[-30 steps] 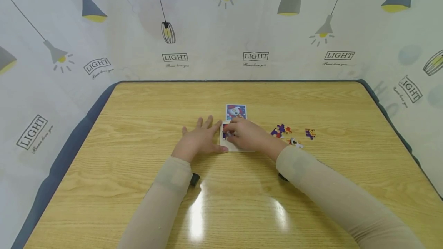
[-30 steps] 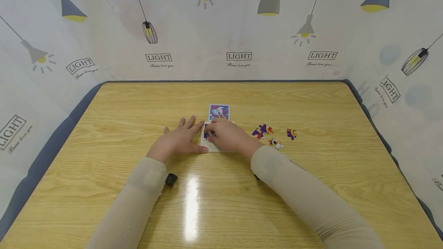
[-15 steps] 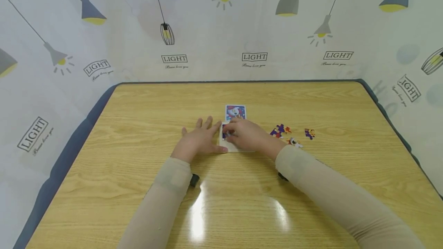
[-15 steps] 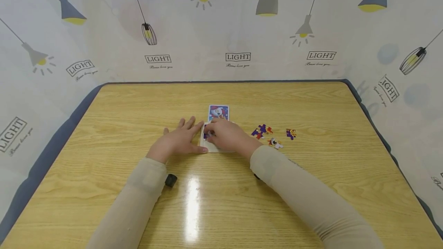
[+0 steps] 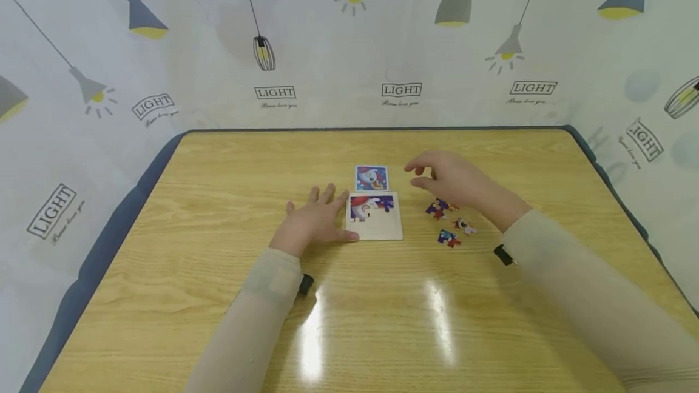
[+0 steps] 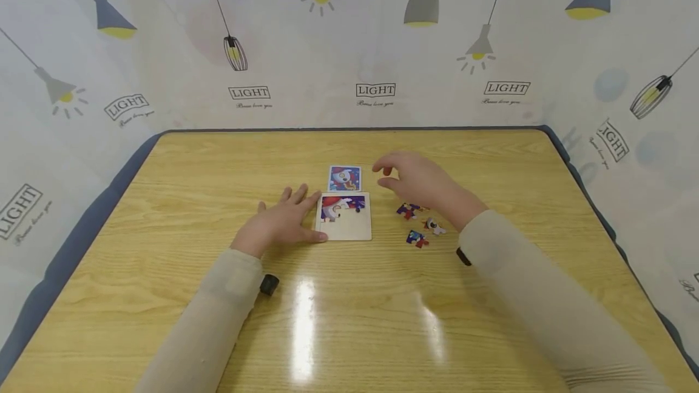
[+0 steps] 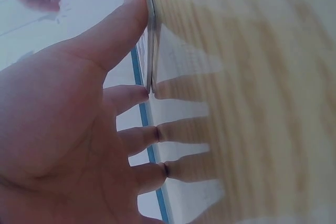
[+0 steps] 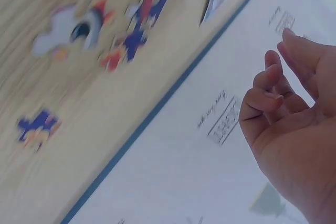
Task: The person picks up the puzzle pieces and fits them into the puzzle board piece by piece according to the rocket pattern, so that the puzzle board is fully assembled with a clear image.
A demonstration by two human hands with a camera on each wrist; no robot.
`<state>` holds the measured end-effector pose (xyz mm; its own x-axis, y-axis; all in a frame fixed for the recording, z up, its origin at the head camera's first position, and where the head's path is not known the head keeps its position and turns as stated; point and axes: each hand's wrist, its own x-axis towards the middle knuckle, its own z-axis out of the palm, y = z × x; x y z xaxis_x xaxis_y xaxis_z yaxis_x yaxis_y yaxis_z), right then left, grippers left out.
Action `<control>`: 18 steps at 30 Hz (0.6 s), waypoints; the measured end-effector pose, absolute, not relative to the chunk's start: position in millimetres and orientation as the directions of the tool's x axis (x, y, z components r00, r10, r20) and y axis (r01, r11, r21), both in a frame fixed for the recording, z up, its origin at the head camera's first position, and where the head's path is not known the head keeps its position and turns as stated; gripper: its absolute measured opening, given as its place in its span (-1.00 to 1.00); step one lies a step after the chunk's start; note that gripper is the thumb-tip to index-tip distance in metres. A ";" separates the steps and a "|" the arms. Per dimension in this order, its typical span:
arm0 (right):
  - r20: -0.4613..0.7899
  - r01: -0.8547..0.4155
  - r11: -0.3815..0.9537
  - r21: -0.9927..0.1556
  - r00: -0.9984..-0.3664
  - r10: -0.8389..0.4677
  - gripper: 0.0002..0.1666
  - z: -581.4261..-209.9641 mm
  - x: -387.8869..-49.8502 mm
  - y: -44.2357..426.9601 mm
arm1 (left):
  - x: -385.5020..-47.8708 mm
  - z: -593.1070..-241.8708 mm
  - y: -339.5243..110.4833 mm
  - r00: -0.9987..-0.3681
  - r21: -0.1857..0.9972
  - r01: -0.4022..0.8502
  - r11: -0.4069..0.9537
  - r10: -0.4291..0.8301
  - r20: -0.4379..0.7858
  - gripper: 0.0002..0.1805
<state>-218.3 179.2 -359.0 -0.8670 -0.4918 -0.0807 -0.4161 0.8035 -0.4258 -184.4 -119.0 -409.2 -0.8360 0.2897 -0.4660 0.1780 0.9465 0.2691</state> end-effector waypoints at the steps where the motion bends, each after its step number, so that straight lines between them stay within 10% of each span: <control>1: -0.077 -0.410 0.802 -0.434 -0.870 -0.486 -0.59 -357.5 -217.8 187.3 | -184.4 -409.9 -118.7 -0.836 0.269 0.180 0.946 0.292 -0.465 0.14; 18: -0.144 -0.337 0.834 -0.438 -0.889 -0.435 -0.60 -386.2 -184.7 260.8 | -183.1 -406.8 -118.8 -0.834 0.280 0.175 0.944 0.293 -0.467 0.16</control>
